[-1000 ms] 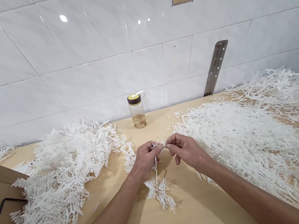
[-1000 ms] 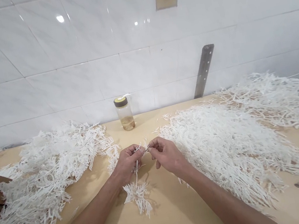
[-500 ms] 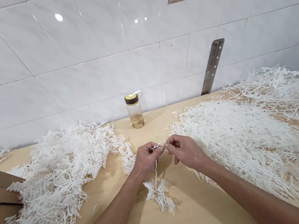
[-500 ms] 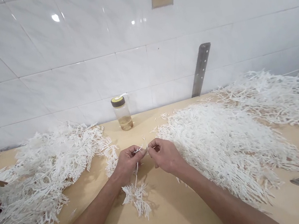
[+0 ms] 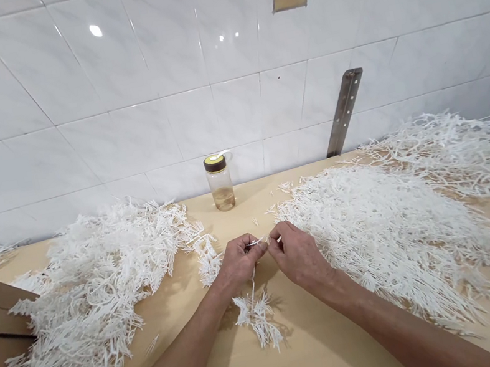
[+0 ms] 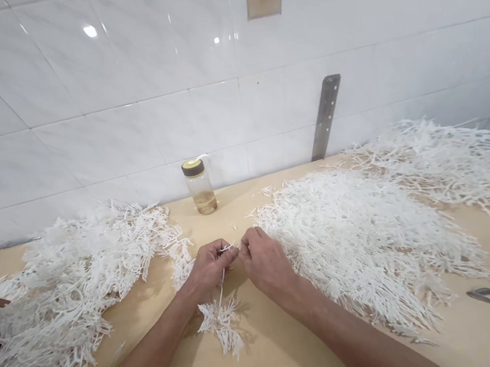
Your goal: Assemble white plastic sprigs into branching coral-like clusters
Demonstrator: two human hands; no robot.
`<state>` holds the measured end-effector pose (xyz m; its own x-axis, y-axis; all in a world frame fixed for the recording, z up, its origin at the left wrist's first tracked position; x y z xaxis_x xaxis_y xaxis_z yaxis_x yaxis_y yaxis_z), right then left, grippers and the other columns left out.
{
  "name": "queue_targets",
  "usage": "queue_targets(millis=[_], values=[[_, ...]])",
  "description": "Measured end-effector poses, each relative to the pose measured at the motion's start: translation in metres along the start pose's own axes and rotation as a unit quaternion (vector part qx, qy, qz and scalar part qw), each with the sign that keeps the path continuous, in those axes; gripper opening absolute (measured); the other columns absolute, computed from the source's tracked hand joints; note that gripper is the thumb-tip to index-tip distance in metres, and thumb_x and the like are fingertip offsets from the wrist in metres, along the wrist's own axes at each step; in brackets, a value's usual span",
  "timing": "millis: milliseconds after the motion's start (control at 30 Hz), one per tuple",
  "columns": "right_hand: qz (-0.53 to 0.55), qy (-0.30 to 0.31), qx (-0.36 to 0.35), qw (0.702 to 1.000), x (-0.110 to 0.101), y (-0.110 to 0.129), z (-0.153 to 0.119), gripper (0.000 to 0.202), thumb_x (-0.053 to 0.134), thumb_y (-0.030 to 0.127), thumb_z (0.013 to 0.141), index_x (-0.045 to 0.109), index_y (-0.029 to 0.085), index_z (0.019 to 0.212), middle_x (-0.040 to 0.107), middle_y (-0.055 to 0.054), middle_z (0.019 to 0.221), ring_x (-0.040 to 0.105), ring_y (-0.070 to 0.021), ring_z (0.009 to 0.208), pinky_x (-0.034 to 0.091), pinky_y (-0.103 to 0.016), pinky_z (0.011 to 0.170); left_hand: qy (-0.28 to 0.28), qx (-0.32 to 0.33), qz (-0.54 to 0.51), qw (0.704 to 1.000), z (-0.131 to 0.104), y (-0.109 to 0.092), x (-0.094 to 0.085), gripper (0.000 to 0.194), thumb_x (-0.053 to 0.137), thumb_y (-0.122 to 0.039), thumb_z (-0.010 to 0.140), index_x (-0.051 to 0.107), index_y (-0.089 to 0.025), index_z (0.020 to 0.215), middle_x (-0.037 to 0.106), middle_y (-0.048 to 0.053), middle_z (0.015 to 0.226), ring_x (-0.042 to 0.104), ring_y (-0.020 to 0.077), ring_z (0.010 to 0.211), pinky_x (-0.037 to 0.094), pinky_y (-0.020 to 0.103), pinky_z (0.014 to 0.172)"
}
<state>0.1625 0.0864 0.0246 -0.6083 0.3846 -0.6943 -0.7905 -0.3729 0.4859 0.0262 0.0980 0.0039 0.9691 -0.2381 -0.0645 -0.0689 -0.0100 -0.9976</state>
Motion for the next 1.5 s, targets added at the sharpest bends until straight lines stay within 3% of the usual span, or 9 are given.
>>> queue_targets(millis=[233,367,467,533,600,833,1100,1400,1500], values=[[0.008,-0.093,0.085,0.992,-0.041,-0.033,0.021,0.003,0.052,0.022,0.083,0.052,0.020,0.080,0.061,-0.003,0.071,0.054,-0.0175,0.061,0.041,-0.031,0.065,-0.003,-0.015,-0.087,0.996,-0.003,-0.001,0.002,0.045,0.080,-0.055,0.066,0.059,-0.016,0.068,0.046,-0.006,0.053,0.036,0.0057,0.045,0.025,0.021,0.045],[0.035,-0.099,0.090,0.990,-0.054,-0.032,0.023,0.012,0.054,0.023,0.082,0.059,0.018,0.091,0.067,-0.008,0.091,0.059,-0.0160,0.061,0.046,-0.033,0.068,-0.033,-0.020,-0.123,0.992,-0.001,0.002,-0.001,0.041,0.080,-0.052,0.066,0.063,-0.015,0.071,0.056,-0.002,0.060,0.043,0.0059,0.045,0.029,0.021,0.044],[0.127,0.004,0.138,0.982,-0.041,-0.027,0.019,0.023,0.054,0.033,0.086,0.063,0.018,0.101,0.068,-0.005,0.084,0.058,-0.0136,0.049,0.048,-0.030,0.058,-0.037,-0.022,-0.126,0.991,0.000,0.002,0.000,0.040,0.081,-0.050,0.065,0.063,-0.016,0.073,0.059,-0.001,0.061,0.046,0.0069,0.045,0.032,0.021,0.044],[0.193,0.104,0.163,0.962,-0.026,-0.019,0.014,0.028,0.053,0.041,0.088,0.065,0.019,0.102,0.066,-0.001,0.073,0.057,-0.0125,0.042,0.046,-0.028,0.048,-0.035,-0.019,-0.115,0.993,-0.001,0.000,0.001,0.040,0.081,-0.051,0.066,0.062,-0.016,0.073,0.057,-0.002,0.057,0.045,0.0068,0.044,0.031,0.020,0.044],[0.226,0.163,0.170,0.945,-0.016,-0.011,0.010,0.029,0.053,0.042,0.089,0.067,0.019,0.100,0.066,0.001,0.070,0.057,-0.0116,0.039,0.044,-0.025,0.044,-0.031,-0.012,-0.095,0.995,-0.001,-0.002,0.002,0.041,0.080,-0.052,0.067,0.062,-0.016,0.073,0.056,-0.002,0.057,0.044,0.0063,0.044,0.031,0.020,0.044],[0.236,0.191,0.227,0.925,-0.007,-0.016,0.008,0.019,0.058,0.030,0.086,0.067,0.017,0.096,0.067,0.000,0.075,0.057,-0.0089,0.037,0.043,-0.022,0.041,-0.024,0.005,-0.041,0.999,0.000,0.001,0.003,0.044,0.076,-0.057,0.069,0.061,-0.016,0.071,0.050,-0.006,0.048,0.039,0.0060,0.041,0.028,0.020,0.043],[0.186,0.181,0.187,0.947,-0.011,-0.013,0.009,0.012,0.056,0.028,0.085,0.065,0.019,0.084,0.065,0.003,0.068,0.056,-0.0096,0.039,0.042,-0.023,0.046,-0.034,0.008,-0.016,0.999,0.002,0.003,0.003,0.042,0.074,-0.056,0.071,0.061,-0.016,0.073,0.055,-0.004,0.055,0.039,0.0061,0.041,0.029,0.021,0.043],[-0.008,0.107,0.042,0.993,-0.001,-0.001,0.002,0.009,0.049,0.015,0.089,0.055,0.018,0.083,0.064,-0.006,0.084,0.058,-0.0180,0.073,0.037,-0.028,0.062,-0.018,0.055,0.119,0.991,-0.002,-0.007,0.005,0.027,0.061,-0.040,0.081,0.055,-0.018,0.066,0.051,-0.003,0.059,0.042,0.0106,0.055,0.032,0.023,0.052],[-0.016,0.106,0.072,0.992,0.002,0.000,0.001,0.010,0.049,0.013,0.088,0.052,0.019,0.081,0.063,-0.005,0.081,0.056,-0.0178,0.069,0.034,-0.028,0.059,-0.011,0.050,0.119,0.992,-0.001,-0.007,0.004,0.026,0.060,-0.040,0.081,0.055,-0.018,0.066,0.051,-0.003,0.060,0.042,0.0116,0.057,0.033,0.023,0.053]])
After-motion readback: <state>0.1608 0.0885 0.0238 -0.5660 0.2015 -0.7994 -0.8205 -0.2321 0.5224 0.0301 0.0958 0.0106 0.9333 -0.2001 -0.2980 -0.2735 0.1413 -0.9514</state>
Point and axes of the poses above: each hand's wrist, its own z-axis towards the middle knuckle, its own x-axis out of the palm, y = z × x, the point moved 6 cm from there along z, towards the middle knuckle
